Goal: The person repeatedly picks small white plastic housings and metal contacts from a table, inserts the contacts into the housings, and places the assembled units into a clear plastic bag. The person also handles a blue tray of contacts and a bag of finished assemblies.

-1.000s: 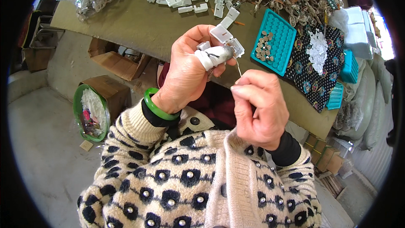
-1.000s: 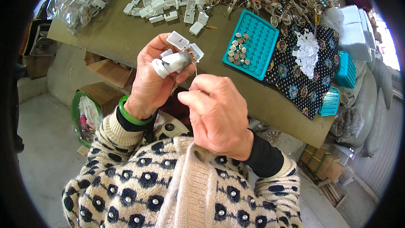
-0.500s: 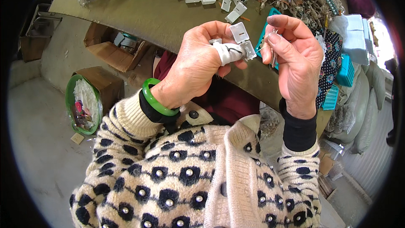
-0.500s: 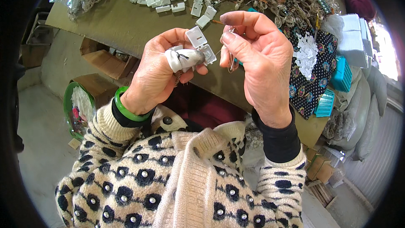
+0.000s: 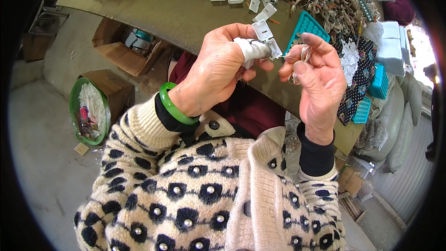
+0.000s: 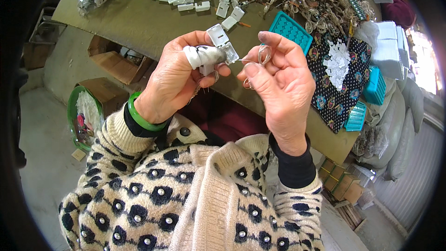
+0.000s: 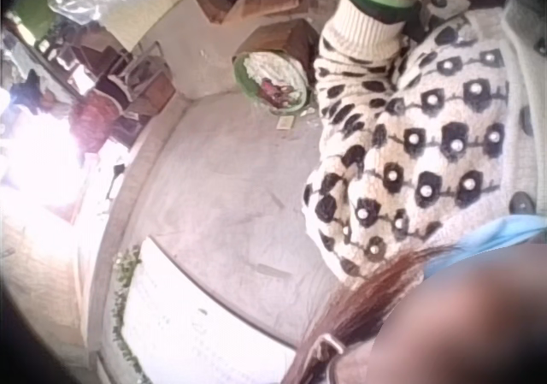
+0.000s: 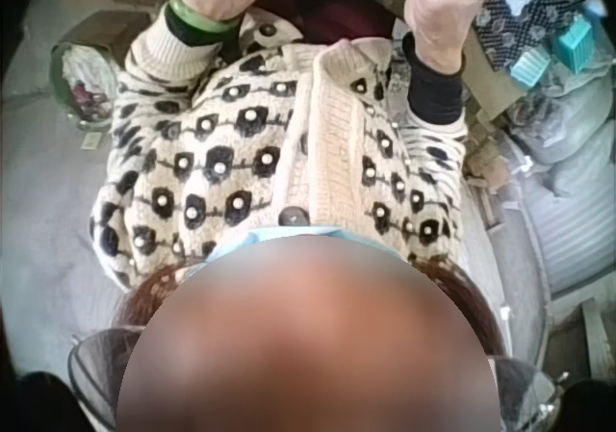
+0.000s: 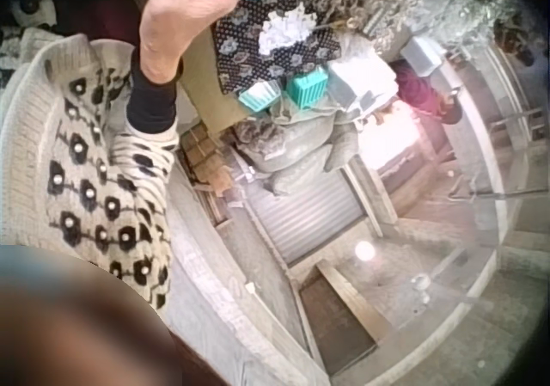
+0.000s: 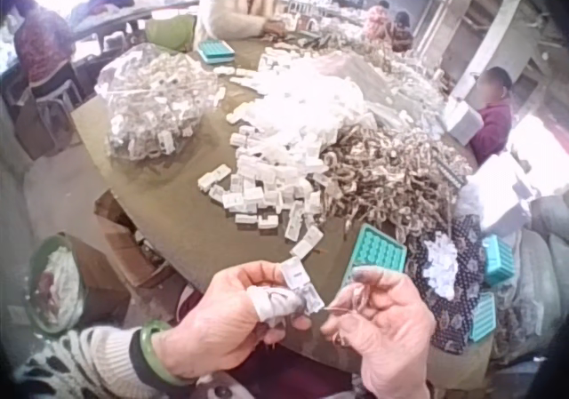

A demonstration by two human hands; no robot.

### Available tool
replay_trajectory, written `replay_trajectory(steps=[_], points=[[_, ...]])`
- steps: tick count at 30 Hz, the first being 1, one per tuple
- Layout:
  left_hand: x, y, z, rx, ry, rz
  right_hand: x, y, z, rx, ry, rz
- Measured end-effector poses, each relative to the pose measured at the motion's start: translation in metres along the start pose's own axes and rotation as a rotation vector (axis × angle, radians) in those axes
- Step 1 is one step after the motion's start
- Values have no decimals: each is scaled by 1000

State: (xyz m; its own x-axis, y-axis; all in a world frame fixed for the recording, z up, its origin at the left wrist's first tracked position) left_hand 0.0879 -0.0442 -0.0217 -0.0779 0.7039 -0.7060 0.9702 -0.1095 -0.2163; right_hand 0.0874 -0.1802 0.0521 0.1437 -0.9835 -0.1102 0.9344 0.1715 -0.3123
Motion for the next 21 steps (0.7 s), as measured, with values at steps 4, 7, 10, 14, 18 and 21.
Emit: replay_trajectory(steps=[4,7,10,14,18,21], points=[[1,0,1,-27,3,-19,-8,-10,6,215,-235,-121],[1,1,-2,-72,23,-28,-15,-18,13,386,-465,-253],[2,0,-5,-115,66,-46,-22,-23,15,486,-580,-311],[3,0,-10,-157,117,-66,-27,-22,13,472,-616,-319],[3,0,-11,-167,121,-59,-30,-21,12,454,-648,-334],[5,0,-11,-175,126,-76,-34,-21,12,476,-689,-356]])
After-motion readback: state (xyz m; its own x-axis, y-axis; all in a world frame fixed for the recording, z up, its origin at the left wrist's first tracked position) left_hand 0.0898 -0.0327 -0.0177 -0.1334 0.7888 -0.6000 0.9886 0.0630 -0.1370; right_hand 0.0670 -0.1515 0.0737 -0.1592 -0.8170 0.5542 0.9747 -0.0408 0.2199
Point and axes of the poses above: each hand's wrist, its own y-axis towards the middle knuckle, its own x-axis out of the back of the hand, z = x × y, the point moved 10 cm from there along y, towards the middle knuckle, and after that the axes turned 15 degrees about -x, right-handed, at the moved point
